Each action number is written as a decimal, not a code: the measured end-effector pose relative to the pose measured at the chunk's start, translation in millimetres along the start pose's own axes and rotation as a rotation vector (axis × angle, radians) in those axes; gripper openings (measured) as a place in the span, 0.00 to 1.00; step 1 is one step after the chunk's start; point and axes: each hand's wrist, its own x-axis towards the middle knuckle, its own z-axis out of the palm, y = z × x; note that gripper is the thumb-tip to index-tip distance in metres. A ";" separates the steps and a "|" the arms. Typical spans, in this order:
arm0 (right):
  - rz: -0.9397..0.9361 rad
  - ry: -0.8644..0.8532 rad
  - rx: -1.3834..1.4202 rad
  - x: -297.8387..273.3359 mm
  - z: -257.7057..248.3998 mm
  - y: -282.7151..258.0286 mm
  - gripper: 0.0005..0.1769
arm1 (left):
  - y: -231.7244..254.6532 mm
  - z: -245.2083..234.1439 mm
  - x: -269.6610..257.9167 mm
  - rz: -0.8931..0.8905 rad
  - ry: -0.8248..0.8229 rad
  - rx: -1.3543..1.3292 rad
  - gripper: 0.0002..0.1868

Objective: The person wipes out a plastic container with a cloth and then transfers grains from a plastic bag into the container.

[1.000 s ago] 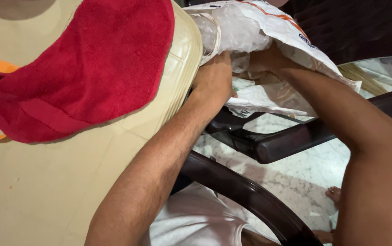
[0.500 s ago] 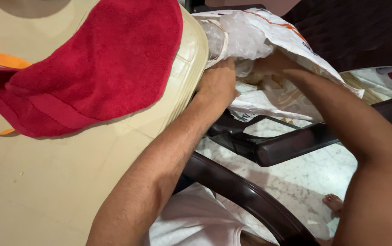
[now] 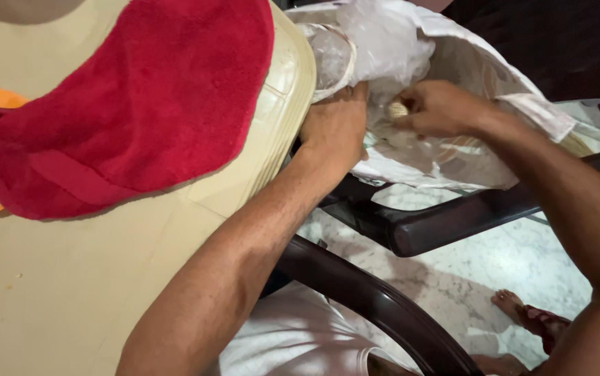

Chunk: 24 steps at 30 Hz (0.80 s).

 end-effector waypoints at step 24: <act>-0.133 0.209 -0.335 46.6 40.0 51.9 0.18 | -4.5 -2.1 -21.5 0.291 0.195 -0.034 0.61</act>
